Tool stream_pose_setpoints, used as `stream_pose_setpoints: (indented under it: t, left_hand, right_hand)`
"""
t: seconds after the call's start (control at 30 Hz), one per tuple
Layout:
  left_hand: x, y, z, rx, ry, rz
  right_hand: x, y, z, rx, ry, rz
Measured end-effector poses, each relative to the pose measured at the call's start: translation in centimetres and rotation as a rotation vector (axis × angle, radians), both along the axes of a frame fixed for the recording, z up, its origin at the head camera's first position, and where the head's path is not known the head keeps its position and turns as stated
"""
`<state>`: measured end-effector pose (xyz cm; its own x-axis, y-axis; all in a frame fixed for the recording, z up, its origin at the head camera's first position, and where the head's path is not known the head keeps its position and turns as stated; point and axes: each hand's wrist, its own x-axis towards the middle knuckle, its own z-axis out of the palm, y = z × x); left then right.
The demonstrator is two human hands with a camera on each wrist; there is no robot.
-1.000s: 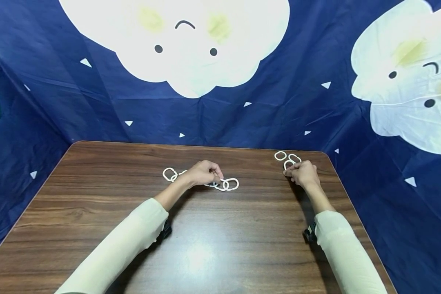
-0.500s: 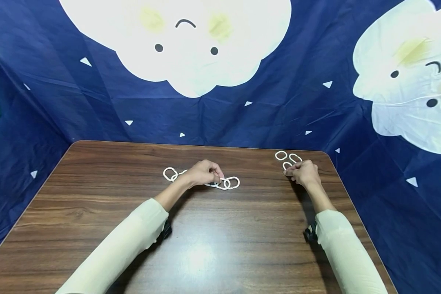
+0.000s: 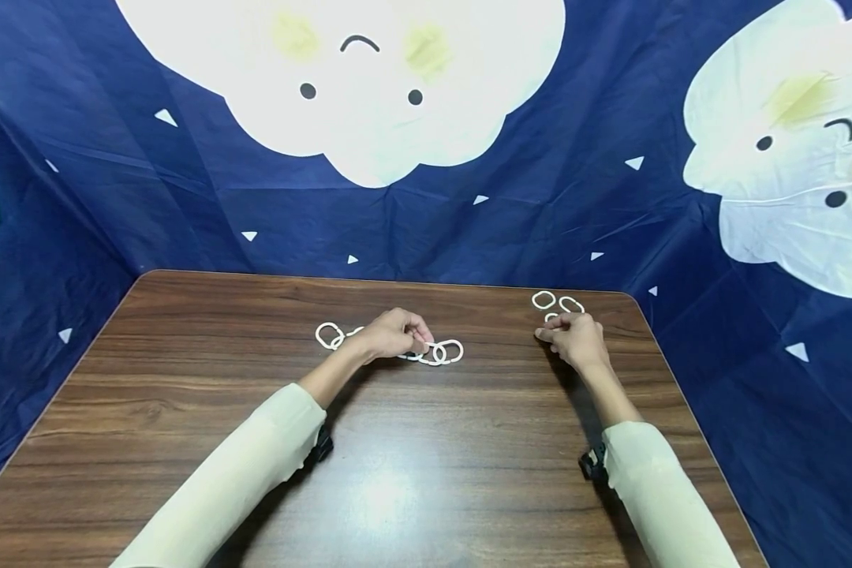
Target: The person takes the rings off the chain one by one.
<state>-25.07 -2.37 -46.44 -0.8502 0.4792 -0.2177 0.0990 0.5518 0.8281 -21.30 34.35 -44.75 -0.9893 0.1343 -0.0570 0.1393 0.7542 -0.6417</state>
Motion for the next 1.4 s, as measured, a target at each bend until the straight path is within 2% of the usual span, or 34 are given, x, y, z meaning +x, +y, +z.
stream_pose_setpoints:
  t: [0.27, 0.53, 0.77, 1.13, 1.4]
  left_hand:
    - [0.0, 0.0, 0.0, 0.014, -0.014, -0.001]
    - [0.0, 0.0, 0.1, 0.014, -0.013, 0.005]
    - [0.0, 0.1, 0.1, 0.012, -0.010, 0.006]
    - [0.0, 0.2, 0.1, -0.004, -0.003, 0.020]
    - [-0.2, 0.3, 0.0, -0.013, 0.004, 0.020]
  right_hand:
    - [0.9, -3.5, -0.2, -0.047, -0.004, 0.082]
    - [0.8, -6.3, -0.7, -0.161, -0.042, 0.184]
    - [0.4, -7.6, -1.0, -0.213, -0.081, 0.250]
    - [-0.3, -9.1, -1.4, -0.227, -0.103, 0.289]
    - [-0.5, -10.3, -1.5, -0.265, -0.116, 0.378]
